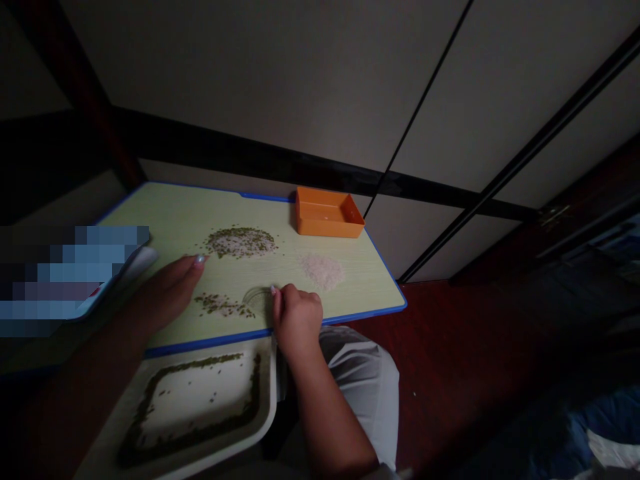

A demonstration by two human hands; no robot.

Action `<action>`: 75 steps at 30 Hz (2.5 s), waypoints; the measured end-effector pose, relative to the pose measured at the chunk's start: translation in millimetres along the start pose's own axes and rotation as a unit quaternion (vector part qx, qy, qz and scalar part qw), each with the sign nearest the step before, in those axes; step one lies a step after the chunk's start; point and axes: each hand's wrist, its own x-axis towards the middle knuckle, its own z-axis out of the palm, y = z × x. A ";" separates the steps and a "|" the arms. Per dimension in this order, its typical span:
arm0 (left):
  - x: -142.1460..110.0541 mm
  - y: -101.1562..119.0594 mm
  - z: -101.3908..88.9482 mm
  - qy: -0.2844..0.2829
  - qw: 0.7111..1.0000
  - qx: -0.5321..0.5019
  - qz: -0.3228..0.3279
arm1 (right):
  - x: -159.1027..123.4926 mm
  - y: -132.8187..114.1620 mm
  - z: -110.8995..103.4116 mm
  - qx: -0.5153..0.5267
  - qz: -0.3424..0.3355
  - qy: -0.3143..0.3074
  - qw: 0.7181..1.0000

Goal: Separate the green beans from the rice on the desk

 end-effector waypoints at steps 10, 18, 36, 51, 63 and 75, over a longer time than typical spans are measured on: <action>-0.4 0.8 -1.1 -0.009 1.000 -0.003 -0.007 | 7.3 4.7 -0.4 -0.084 0.053 -0.008 0.995; -0.4 1.5 -1.7 -0.002 1.000 0.002 -0.002 | 8.7 20.9 -0.9 -0.104 0.099 0.003 0.990; 0.0 2.0 -1.4 -0.003 1.000 0.002 0.001 | 3.7 -3.0 -0.1 -0.012 0.033 -0.003 0.999; -0.7 1.4 -1.2 0.002 1.000 0.004 -0.005 | 16.7 9.6 -3.2 -0.088 0.084 -0.009 0.993; -1.5 10.0 -6.2 0.006 1.000 -0.011 -0.009 | 38.1 54.1 -10.8 -0.143 0.103 -0.009 0.984; 0.7 5.8 -6.3 0.007 1.000 0.026 0.009 | 37.6 76.7 -8.9 0.040 0.103 0.122 0.986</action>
